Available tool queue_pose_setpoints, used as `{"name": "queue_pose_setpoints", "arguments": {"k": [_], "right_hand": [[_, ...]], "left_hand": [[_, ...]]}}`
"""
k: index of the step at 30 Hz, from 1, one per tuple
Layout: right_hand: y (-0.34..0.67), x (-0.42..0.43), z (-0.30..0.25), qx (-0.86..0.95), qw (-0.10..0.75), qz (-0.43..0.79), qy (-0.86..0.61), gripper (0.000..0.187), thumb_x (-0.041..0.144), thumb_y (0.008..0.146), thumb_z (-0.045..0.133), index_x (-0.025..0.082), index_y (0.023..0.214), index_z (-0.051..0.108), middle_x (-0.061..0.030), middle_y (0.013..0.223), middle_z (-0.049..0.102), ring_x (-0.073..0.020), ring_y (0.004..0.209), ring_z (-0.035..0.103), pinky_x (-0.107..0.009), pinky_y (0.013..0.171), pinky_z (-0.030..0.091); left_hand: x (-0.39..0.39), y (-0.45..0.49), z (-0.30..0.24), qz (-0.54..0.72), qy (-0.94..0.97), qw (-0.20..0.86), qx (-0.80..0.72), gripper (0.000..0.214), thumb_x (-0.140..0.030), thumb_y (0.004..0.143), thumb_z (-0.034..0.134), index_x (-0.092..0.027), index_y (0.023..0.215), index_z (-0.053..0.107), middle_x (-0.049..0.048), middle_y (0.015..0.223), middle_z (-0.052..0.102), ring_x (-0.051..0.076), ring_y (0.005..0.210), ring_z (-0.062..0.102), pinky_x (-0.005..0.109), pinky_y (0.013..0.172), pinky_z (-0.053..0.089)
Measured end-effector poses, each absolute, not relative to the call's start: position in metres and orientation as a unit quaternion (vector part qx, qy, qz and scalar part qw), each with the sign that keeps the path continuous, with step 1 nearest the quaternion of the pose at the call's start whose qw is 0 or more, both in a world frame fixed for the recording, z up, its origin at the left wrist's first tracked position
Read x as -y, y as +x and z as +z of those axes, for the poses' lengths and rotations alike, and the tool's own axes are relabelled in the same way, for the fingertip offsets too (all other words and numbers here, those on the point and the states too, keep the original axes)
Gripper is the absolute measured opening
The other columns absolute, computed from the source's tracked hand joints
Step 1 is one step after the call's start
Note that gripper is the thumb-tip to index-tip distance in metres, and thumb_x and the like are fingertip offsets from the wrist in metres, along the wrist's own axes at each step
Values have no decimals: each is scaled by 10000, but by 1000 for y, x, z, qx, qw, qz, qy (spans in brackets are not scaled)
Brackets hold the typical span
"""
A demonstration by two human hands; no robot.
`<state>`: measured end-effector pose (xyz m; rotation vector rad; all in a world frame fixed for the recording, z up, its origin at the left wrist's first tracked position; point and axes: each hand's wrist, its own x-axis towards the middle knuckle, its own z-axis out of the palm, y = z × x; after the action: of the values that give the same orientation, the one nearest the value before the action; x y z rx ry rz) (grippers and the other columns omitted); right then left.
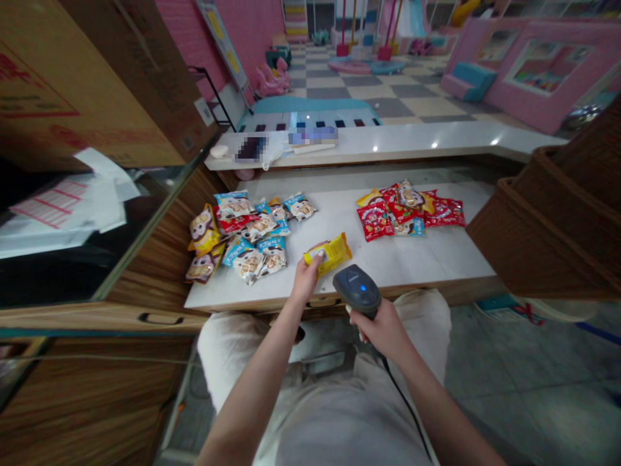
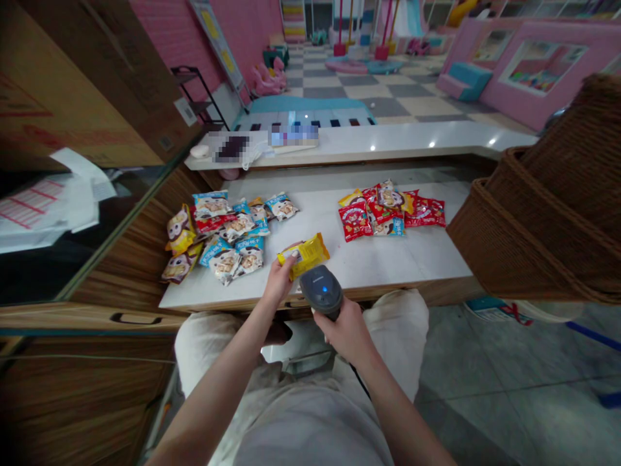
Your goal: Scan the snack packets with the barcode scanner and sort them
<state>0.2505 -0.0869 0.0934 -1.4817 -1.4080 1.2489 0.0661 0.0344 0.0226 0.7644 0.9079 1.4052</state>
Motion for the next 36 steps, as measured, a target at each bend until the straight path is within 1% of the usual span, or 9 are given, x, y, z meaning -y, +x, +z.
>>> {"name": "queue_pose_setpoints", "arguments": {"k": [5, 10, 13, 19, 25, 30, 33, 36], "right_hand": [[250, 87, 97, 548, 362, 483, -579, 217, 398, 818, 679, 240, 680, 625, 31, 415, 578, -168, 374, 591, -244, 448, 459], [250, 86, 98, 553, 359, 483, -576, 216, 388, 818, 674, 240, 668, 625, 35, 414, 575, -164, 371, 591, -243, 457, 468], [250, 86, 97, 554, 361, 480, -577, 223, 383, 825, 679, 239, 663, 628, 33, 416, 580, -166, 379, 600, -244, 467, 475], [252, 87, 94, 561, 358, 482, -569, 237, 357, 855, 697, 234, 662, 637, 27, 428, 596, -164, 384, 608, -245, 483, 491], [250, 87, 97, 551, 361, 487, -574, 223, 359, 831, 702, 236, 661, 628, 26, 421, 597, -164, 374, 602, -242, 467, 483], [253, 87, 92, 537, 367, 495, -576, 225, 371, 833, 705, 230, 671, 638, 32, 420, 587, -160, 368, 592, -238, 453, 469], [258, 89, 87, 527, 373, 500, -577, 227, 364, 829, 723, 225, 671, 638, 29, 425, 588, -157, 371, 587, -237, 448, 465], [266, 89, 85, 509, 383, 505, -582, 237, 386, 828, 738, 221, 687, 643, 25, 430, 589, -159, 368, 574, -243, 437, 460]], "left_hand": [[-36, 68, 24, 620, 290, 610, -400, 661, -575, 721, 901, -212, 1264, 799, 109, 1255, 821, 356, 1311, 713, 472, 1121, 563], [-36, 67, 25, 625, 273, 610, -403, 623, -567, 729, 878, -193, 1223, 810, 118, 1283, 812, 367, 1364, 681, 471, 1146, 547], [-35, 66, 25, 619, 280, 616, -399, 614, -553, 758, 858, -189, 1248, 801, 118, 1302, 805, 358, 1367, 682, 459, 1157, 542], [-35, 67, 22, 633, 287, 610, -380, 675, -522, 775, 839, -160, 1340, 762, 129, 1294, 807, 359, 1334, 702, 441, 1148, 552], [-34, 65, 24, 615, 280, 623, -394, 632, -555, 788, 829, -179, 1294, 785, 129, 1318, 797, 375, 1394, 658, 474, 1190, 512], [-34, 65, 26, 620, 273, 622, -392, 627, -552, 768, 846, -180, 1270, 797, 125, 1331, 792, 384, 1392, 655, 480, 1183, 514], [-35, 68, 30, 622, 281, 615, -395, 656, -555, 778, 842, -183, 1315, 780, 122, 1320, 797, 382, 1392, 654, 479, 1176, 519], [-39, 79, 37, 623, 301, 600, -401, 668, -567, 821, 816, -193, 1370, 752, 116, 1337, 790, 373, 1391, 654, 472, 1170, 523]]}}
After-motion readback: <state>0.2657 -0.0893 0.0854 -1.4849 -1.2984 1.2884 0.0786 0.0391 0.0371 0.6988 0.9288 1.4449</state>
